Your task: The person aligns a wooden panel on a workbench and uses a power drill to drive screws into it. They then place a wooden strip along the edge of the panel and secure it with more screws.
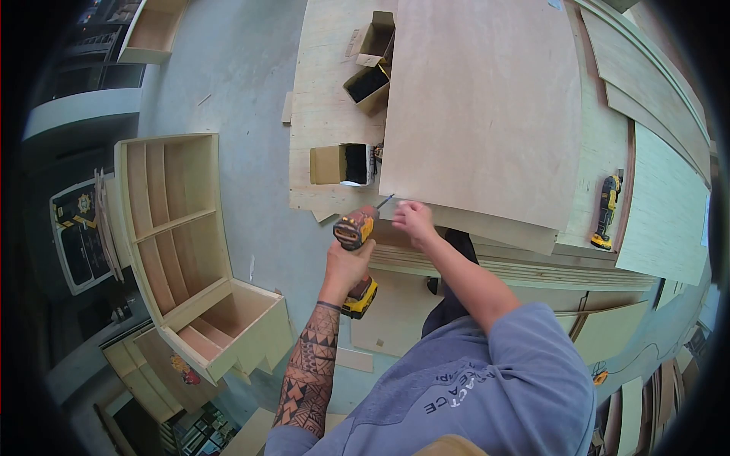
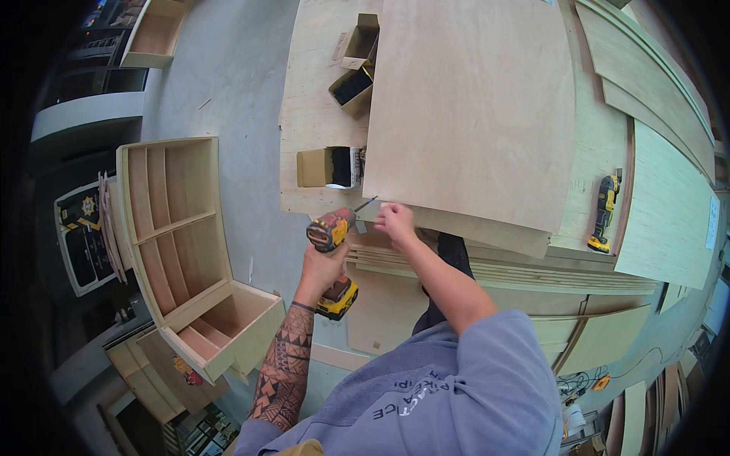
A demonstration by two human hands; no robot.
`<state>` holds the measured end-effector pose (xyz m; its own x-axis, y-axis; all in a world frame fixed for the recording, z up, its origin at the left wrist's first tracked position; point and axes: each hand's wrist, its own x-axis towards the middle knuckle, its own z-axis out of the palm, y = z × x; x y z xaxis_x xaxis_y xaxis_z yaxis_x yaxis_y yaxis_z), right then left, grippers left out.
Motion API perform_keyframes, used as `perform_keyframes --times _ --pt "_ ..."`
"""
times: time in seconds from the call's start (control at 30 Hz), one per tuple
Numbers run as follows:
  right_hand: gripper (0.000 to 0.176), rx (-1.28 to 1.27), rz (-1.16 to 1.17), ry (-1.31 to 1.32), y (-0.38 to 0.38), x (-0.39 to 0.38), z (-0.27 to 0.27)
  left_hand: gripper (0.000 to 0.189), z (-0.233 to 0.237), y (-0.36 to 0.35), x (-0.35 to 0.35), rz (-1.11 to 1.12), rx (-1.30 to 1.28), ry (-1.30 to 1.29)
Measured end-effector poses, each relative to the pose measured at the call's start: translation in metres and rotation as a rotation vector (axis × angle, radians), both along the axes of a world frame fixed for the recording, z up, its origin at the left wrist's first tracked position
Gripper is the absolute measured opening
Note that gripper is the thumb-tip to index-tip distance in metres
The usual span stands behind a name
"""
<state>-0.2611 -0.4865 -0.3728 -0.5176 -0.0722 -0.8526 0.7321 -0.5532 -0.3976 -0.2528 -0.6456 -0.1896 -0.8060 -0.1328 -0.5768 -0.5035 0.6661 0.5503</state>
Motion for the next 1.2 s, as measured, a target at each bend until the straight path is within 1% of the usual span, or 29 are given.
perform_keyframes --times 0.07,0.1,0.13,0.17,0.23,0.27,0.33,0.37,0.43,0.5,0.67,0.73,0.87,1.2 --pt "0.044 0.904 0.299 0.368 0.043 0.022 -0.011 0.032 0.031 0.015 -0.019 0.057 -0.053 -0.217" --pt "0.060 1.258 0.224 0.443 0.065 0.033 -0.020 0.032 0.030 0.015 -0.021 0.056 -0.054 -0.214" --pt "0.071 1.370 0.268 0.283 0.098 0.034 -0.005 0.030 0.030 0.015 -0.023 0.038 -0.043 -0.210" --pt "0.090 1.493 0.257 0.188 0.133 0.039 -0.016 0.029 0.030 0.015 -0.024 0.020 -0.031 -0.208" --pt "0.118 1.567 0.330 -0.168 0.198 0.046 -0.012 0.029 0.035 0.019 -0.024 0.020 -0.036 -0.225" --pt "0.118 1.566 0.323 -0.168 0.227 0.052 -0.008 0.029 0.036 0.022 -0.024 0.022 -0.039 -0.246" --pt "0.146 1.401 0.532 -0.384 0.268 0.064 -0.002 0.031 0.029 0.020 -0.022 -0.006 -0.043 -0.207" --pt "0.146 1.400 0.528 -0.387 0.273 0.069 -0.005 0.032 0.024 0.019 -0.020 -0.029 -0.045 -0.169" --pt "0.159 1.333 0.672 -0.333 0.273 0.076 -0.013 0.034 0.028 0.024 -0.023 -0.012 -0.058 -0.186" --pt "0.161 1.305 0.685 -0.348 0.274 0.077 -0.019 0.036 0.027 0.025 -0.023 0.010 -0.073 -0.204" --pt "0.165 1.226 0.719 -0.365 0.276 0.067 -0.013 0.038 0.000 0.012 -0.020 -0.039 -0.094 -0.158" --pt "0.169 1.164 0.746 -0.387 0.277 0.064 -0.010 0.037 0.003 0.018 -0.019 -0.010 -0.094 -0.143" --pt "0.169 1.149 0.762 -0.416 0.273 0.061 -0.002 0.034 0.012 0.027 -0.021 0.048 -0.080 -0.146" --pt "0.169 1.105 0.779 -0.441 0.267 0.053 0.027 0.026 0.011 0.026 -0.026 0.026 -0.070 -0.128"
